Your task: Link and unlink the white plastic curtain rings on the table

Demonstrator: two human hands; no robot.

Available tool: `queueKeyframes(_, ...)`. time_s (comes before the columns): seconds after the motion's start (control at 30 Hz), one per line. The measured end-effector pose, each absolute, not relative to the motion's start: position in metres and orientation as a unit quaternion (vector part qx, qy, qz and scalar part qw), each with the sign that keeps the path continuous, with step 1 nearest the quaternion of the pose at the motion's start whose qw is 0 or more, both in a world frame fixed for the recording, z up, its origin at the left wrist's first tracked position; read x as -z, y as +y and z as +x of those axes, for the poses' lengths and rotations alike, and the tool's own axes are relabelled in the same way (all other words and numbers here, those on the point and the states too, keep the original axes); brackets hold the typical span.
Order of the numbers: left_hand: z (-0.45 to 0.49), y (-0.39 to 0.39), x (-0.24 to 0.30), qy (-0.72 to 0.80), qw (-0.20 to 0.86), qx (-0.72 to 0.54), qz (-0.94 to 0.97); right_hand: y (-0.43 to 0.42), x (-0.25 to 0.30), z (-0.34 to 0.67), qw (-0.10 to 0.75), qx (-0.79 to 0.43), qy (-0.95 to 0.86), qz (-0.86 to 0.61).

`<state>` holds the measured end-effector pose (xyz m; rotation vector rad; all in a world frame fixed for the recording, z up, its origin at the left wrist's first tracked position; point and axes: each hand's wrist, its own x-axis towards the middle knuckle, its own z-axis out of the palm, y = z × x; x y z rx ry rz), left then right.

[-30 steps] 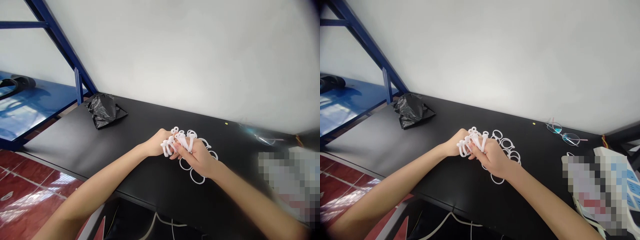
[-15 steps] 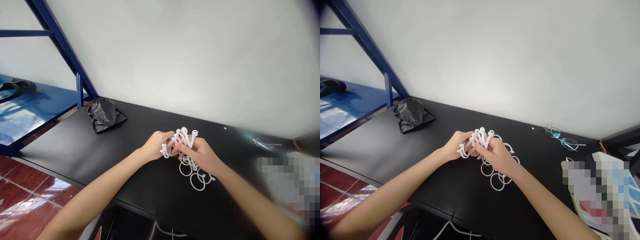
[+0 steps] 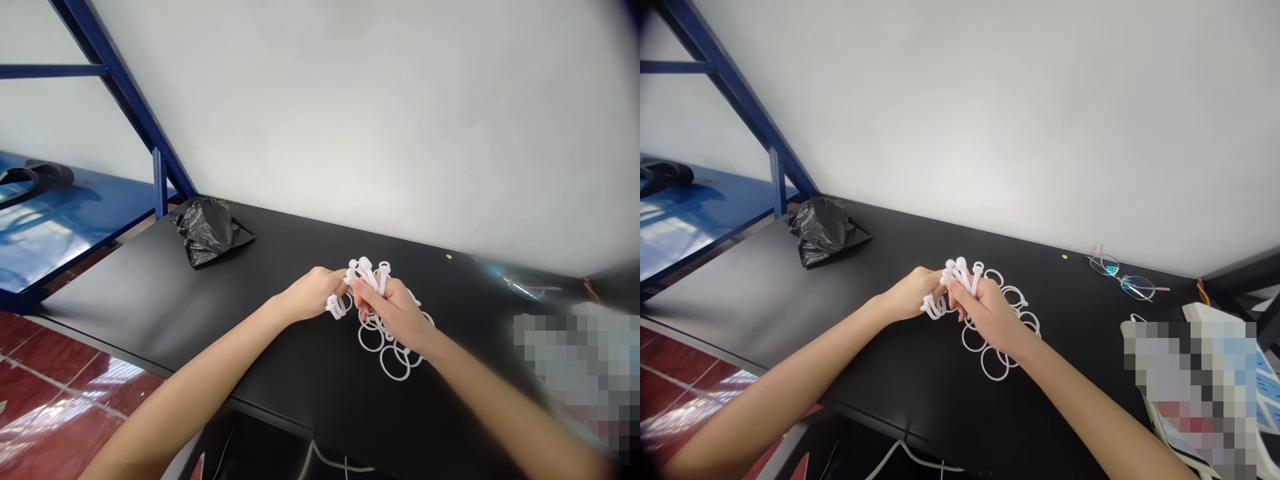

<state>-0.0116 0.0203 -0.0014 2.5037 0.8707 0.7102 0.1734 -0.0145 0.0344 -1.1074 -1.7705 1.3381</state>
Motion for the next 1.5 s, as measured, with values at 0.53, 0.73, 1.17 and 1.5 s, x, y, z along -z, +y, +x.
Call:
queueKeyframes(0.53, -0.007, 0.024, -0.006, 0.343, 0.346, -0.337, 0.805, -0.013, -0.020, 0.171, 0.415, -0.429, -0.691, -0.407)
queueKeyframes(0.73, 0.000, 0.017, -0.007, 0.350, 0.485, -0.367, 0.712, -0.016, -0.028, 0.169, 0.393, -0.444, -0.677, -0.435)
queueKeyframes(1.17, -0.001, 0.013, -0.003, 0.394, 0.386, -0.369, 0.748, -0.010, -0.028, 0.171, 0.366, -0.476, -0.639, -0.480)
queueKeyframes(1.5, -0.006, 0.015, 0.002, 0.333, 0.204, -0.341, 0.855, -0.008, -0.038, 0.174, 0.341, -0.593, -0.607, -0.404)
